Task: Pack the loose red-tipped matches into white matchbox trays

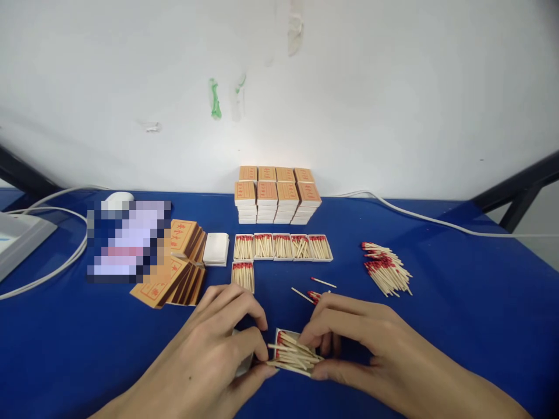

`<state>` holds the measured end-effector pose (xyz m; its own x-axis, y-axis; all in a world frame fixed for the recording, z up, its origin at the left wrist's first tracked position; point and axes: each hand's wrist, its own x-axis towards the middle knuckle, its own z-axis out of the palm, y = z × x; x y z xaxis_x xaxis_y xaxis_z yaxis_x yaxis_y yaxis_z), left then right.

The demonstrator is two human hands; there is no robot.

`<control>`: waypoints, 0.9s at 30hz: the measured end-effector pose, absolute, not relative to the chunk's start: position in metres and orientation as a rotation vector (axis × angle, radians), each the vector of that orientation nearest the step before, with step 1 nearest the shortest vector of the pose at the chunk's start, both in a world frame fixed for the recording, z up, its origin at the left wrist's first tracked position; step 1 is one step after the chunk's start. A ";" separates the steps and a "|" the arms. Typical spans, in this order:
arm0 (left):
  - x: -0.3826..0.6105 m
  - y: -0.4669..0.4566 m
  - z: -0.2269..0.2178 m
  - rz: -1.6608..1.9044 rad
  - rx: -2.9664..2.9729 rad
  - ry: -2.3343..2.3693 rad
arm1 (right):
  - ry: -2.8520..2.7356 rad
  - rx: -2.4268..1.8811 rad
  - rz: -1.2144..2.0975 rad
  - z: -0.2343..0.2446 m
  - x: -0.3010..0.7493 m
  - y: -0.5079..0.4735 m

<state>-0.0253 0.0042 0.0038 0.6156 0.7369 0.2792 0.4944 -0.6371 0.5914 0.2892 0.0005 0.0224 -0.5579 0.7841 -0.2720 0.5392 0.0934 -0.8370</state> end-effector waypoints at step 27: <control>-0.018 0.010 0.011 0.768 2.593 0.861 | -2.077 -1.426 1.413 0.019 0.300 0.002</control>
